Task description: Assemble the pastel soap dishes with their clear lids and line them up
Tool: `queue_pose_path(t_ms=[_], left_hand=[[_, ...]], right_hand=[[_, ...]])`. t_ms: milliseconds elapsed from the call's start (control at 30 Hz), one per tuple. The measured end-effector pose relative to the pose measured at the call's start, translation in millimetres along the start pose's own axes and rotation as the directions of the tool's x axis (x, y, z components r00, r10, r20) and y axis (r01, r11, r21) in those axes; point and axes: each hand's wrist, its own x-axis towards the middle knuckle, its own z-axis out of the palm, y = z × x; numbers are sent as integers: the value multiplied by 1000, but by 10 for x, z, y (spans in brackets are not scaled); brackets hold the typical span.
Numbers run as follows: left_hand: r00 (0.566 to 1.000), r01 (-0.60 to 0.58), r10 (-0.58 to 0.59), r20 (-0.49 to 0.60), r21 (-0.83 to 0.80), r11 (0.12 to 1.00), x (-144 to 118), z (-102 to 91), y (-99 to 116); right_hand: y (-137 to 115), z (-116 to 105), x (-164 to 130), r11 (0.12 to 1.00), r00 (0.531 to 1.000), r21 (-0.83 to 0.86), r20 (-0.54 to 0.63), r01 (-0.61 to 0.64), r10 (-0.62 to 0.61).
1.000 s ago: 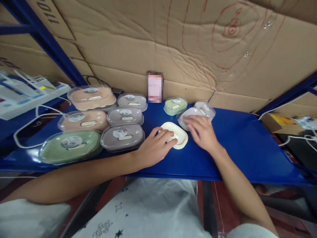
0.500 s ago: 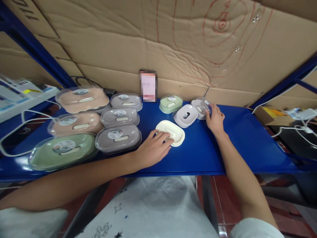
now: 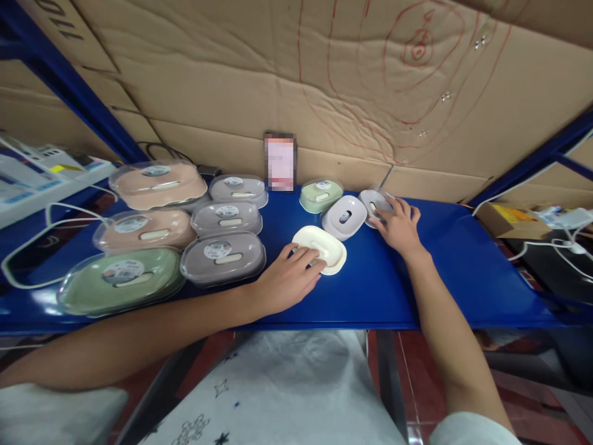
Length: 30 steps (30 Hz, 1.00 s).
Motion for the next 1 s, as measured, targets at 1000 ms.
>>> queue_pose_path(t_ms=[1000], left_hand=[[1000,-20,20,10,-5,1000,0,-1,-11]], right_hand=[[-1416,-792,1243,976,975,153,140,152,-174]])
